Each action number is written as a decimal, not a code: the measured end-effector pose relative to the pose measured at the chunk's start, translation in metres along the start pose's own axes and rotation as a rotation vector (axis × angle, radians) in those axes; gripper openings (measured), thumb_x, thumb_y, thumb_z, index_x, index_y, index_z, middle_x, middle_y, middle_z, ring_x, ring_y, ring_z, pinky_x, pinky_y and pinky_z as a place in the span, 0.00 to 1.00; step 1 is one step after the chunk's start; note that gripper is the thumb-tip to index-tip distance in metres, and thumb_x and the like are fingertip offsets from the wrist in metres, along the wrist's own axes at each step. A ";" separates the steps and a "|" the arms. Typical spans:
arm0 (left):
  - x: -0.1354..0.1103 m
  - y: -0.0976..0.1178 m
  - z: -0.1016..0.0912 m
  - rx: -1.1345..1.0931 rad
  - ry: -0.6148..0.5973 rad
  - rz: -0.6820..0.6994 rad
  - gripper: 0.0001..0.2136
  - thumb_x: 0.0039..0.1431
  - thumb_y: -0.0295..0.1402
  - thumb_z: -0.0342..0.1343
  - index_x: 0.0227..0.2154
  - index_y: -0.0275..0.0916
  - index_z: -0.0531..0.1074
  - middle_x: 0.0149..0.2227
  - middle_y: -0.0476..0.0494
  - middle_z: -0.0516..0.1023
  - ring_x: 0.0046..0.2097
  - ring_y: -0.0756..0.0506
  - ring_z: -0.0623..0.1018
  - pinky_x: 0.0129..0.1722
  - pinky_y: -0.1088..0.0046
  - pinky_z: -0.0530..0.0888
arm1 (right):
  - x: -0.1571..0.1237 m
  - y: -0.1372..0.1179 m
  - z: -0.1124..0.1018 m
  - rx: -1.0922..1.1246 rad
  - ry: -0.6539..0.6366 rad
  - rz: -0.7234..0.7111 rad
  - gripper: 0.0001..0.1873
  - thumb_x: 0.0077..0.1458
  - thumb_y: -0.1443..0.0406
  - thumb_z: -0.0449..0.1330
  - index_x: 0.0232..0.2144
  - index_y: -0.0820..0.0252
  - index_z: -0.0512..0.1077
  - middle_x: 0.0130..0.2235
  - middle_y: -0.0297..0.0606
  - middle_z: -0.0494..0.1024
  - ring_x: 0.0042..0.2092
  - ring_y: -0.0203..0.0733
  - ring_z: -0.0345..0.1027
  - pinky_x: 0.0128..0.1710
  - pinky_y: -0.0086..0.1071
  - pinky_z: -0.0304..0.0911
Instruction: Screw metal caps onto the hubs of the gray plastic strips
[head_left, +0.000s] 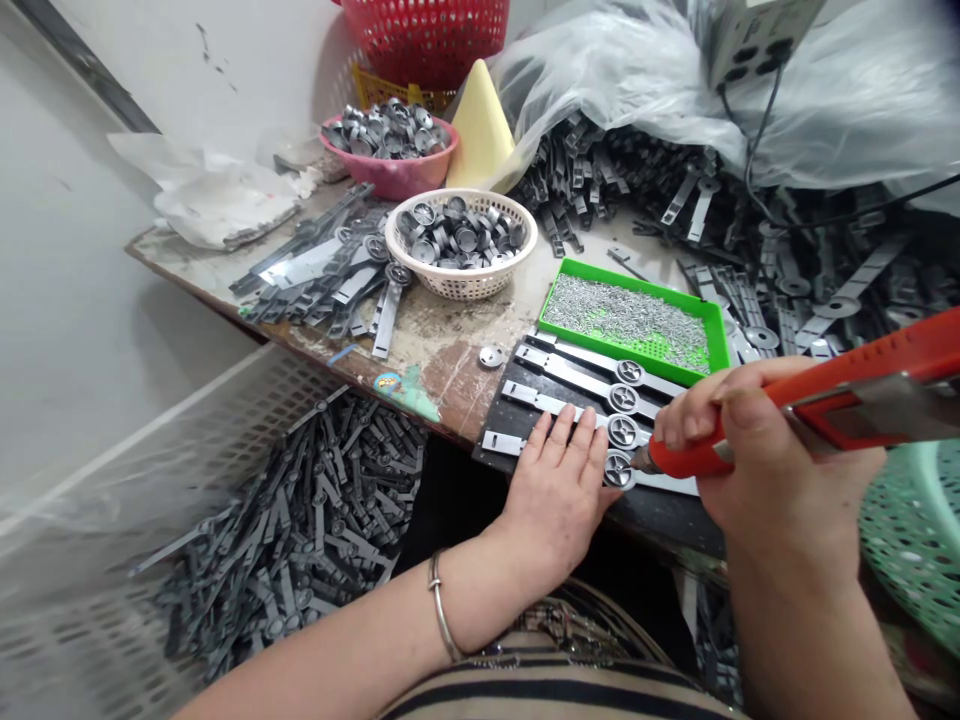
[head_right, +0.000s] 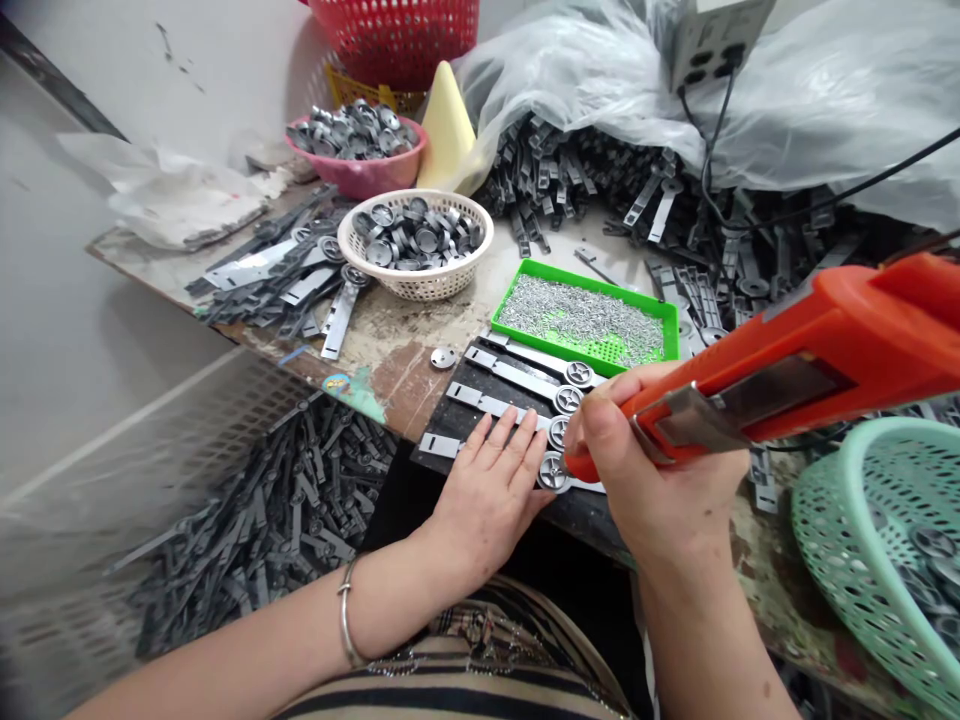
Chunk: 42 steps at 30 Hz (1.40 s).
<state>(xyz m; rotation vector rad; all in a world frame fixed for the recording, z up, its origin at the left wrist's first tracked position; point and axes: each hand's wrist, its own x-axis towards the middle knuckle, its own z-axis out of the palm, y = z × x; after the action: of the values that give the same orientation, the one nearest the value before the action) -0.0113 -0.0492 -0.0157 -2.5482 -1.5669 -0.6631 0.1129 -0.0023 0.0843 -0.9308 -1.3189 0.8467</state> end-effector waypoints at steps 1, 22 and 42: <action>0.000 0.000 0.000 0.001 -0.001 -0.001 0.23 0.66 0.41 0.44 0.56 0.29 0.63 0.61 0.34 0.61 0.63 0.35 0.59 0.62 0.52 0.56 | 0.000 0.000 0.000 -0.008 0.001 0.006 0.10 0.49 0.64 0.63 0.22 0.58 0.66 0.19 0.29 0.68 0.18 0.37 0.64 0.18 0.36 0.63; 0.000 0.000 -0.001 -0.002 -0.008 -0.002 0.23 0.66 0.41 0.44 0.57 0.29 0.63 0.62 0.34 0.60 0.63 0.35 0.58 0.62 0.53 0.56 | -0.006 0.003 0.001 -0.019 0.030 -0.030 0.07 0.49 0.65 0.63 0.24 0.57 0.66 0.20 0.29 0.68 0.19 0.37 0.64 0.19 0.36 0.64; 0.000 0.001 0.002 -0.007 -0.033 -0.001 0.25 0.66 0.41 0.45 0.58 0.27 0.60 0.62 0.31 0.59 0.64 0.35 0.57 0.61 0.56 0.59 | -0.004 0.015 0.015 -0.015 0.080 0.002 0.13 0.50 0.59 0.63 0.22 0.56 0.65 0.17 0.27 0.64 0.15 0.35 0.58 0.13 0.33 0.58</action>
<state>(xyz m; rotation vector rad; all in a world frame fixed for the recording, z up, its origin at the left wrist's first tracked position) -0.0093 -0.0488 -0.0173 -2.5767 -1.5789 -0.6306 0.0978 0.0015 0.0696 -0.9683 -1.2568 0.7949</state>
